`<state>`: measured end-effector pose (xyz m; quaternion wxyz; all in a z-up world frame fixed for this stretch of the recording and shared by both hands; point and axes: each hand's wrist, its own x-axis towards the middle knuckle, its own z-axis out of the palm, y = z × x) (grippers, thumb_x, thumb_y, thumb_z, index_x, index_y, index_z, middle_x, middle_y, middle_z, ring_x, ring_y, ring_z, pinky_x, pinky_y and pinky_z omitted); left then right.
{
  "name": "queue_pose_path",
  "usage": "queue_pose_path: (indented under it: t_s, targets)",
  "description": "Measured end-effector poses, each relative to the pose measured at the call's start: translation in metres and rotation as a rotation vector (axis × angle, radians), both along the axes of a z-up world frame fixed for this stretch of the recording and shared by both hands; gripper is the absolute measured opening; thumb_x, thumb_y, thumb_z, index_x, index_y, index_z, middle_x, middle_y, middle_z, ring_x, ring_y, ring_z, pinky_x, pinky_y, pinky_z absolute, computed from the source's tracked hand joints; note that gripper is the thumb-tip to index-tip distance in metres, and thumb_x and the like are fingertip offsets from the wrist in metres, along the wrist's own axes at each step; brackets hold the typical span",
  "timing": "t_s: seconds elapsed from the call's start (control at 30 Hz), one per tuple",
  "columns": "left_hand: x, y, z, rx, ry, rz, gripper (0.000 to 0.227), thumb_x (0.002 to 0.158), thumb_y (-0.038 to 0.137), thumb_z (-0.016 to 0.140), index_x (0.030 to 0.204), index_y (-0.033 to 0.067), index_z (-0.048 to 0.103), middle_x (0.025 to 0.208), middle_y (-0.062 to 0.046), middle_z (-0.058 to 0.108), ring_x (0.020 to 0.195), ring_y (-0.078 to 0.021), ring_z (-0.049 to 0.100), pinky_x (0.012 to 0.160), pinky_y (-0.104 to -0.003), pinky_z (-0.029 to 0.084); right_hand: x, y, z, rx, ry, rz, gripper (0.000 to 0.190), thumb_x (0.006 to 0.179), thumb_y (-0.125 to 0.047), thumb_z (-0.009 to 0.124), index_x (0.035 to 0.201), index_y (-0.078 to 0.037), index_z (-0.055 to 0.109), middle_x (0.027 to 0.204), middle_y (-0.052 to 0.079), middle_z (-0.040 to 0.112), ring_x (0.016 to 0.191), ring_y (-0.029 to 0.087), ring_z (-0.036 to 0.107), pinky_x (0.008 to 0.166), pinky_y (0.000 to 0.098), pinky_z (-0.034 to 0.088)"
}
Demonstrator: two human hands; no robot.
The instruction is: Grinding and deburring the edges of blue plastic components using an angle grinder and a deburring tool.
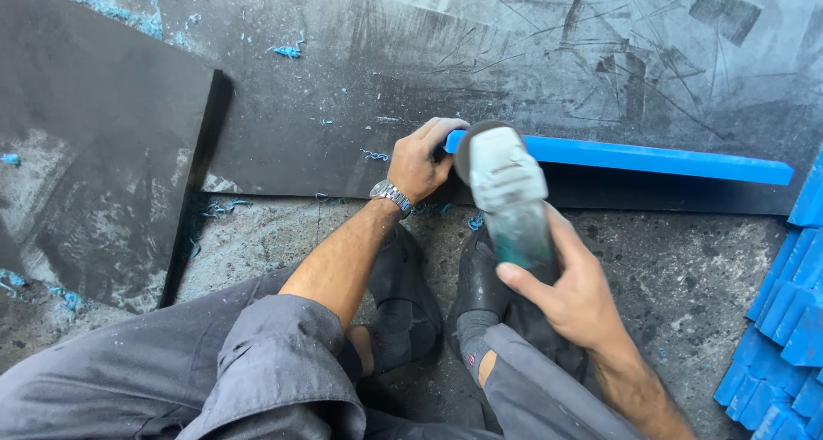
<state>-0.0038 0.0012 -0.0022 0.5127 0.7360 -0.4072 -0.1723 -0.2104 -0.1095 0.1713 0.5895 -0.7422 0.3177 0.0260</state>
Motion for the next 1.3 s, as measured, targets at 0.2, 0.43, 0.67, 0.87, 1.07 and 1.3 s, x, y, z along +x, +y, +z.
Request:
queue_pose_path:
  t_s: [0.2, 0.43, 0.67, 0.87, 1.07, 1.3]
  targets:
    - [0.003, -0.003, 0.014, -0.016, 0.024, -0.014, 0.041, 0.083, 0.010, 0.080, 0.122, 0.0116, 0.065, 0.116, -0.011, 0.070, 0.103, -0.0343, 0.072, 0.086, -0.039, 0.059, 0.008, -0.004, 0.003, 0.160, 0.044, -0.039, 0.082, 0.081, -0.018, 0.080, 0.151, -0.001, 0.043, 0.142, 0.011, 0.058, 0.129, 0.018, 0.056, 0.110, 0.0345, 0.043]
    - [0.002, -0.004, 0.009, 0.038, -0.006, -0.015, 0.040, 0.086, 0.009, 0.079, 0.124, 0.0137, 0.065, 0.118, -0.009, 0.072, 0.104, -0.0313, 0.073, 0.085, -0.037, 0.060, -0.062, -0.037, 0.008, 0.217, 0.083, -0.347, 0.074, 0.083, -0.014, 0.076, 0.151, -0.001, 0.049, 0.124, 0.009, 0.067, 0.105, 0.020, 0.064, 0.092, 0.0357, 0.051]
    - [0.009, -0.006, 0.014, 0.073, -0.078, -0.038, 0.041, 0.084, 0.006, 0.077, 0.123, 0.0133, 0.065, 0.115, -0.009, 0.071, 0.102, -0.0336, 0.072, 0.085, -0.040, 0.060, -0.097, -0.061, 0.001, 0.171, 0.057, -0.686, 0.054, 0.091, -0.012, 0.072, 0.141, -0.002, 0.056, 0.098, 0.008, 0.067, 0.075, 0.018, 0.068, 0.068, 0.0322, 0.057]
    - [0.027, -0.027, 0.053, 0.218, -0.234, -0.287, 0.036, 0.082, 0.025, 0.082, 0.111, 0.0115, 0.065, 0.101, -0.010, 0.068, 0.091, -0.0356, 0.069, 0.076, -0.045, 0.057, -0.075, -0.048, 0.006, 0.157, 0.003, -0.512, 0.068, 0.085, -0.011, 0.075, 0.148, 0.001, 0.052, 0.120, 0.008, 0.066, 0.101, 0.016, 0.065, 0.089, 0.0321, 0.052]
    - [-0.004, -0.044, 0.048, 0.425, -0.453, -0.334, 0.040, 0.084, 0.025, 0.076, 0.116, 0.0079, 0.059, 0.104, -0.013, 0.064, 0.092, -0.0385, 0.067, 0.070, -0.050, 0.055, -0.071, -0.056, 0.013, 0.227, -0.021, -0.386, 0.075, 0.082, -0.012, 0.078, 0.149, 0.000, 0.048, 0.132, 0.009, 0.066, 0.121, 0.015, 0.061, 0.105, 0.0319, 0.046]
    - [-0.007, -0.046, 0.052, 0.490, -0.493, -0.284, 0.032, 0.084, 0.018, 0.073, 0.110, 0.0081, 0.057, 0.105, -0.011, 0.065, 0.093, -0.0361, 0.067, 0.071, -0.049, 0.056, -0.143, -0.112, 0.003, 0.253, 0.113, -0.709, 0.064, 0.084, -0.017, 0.075, 0.144, -0.008, 0.056, 0.103, 0.009, 0.069, 0.082, 0.020, 0.067, 0.072, 0.0368, 0.056]
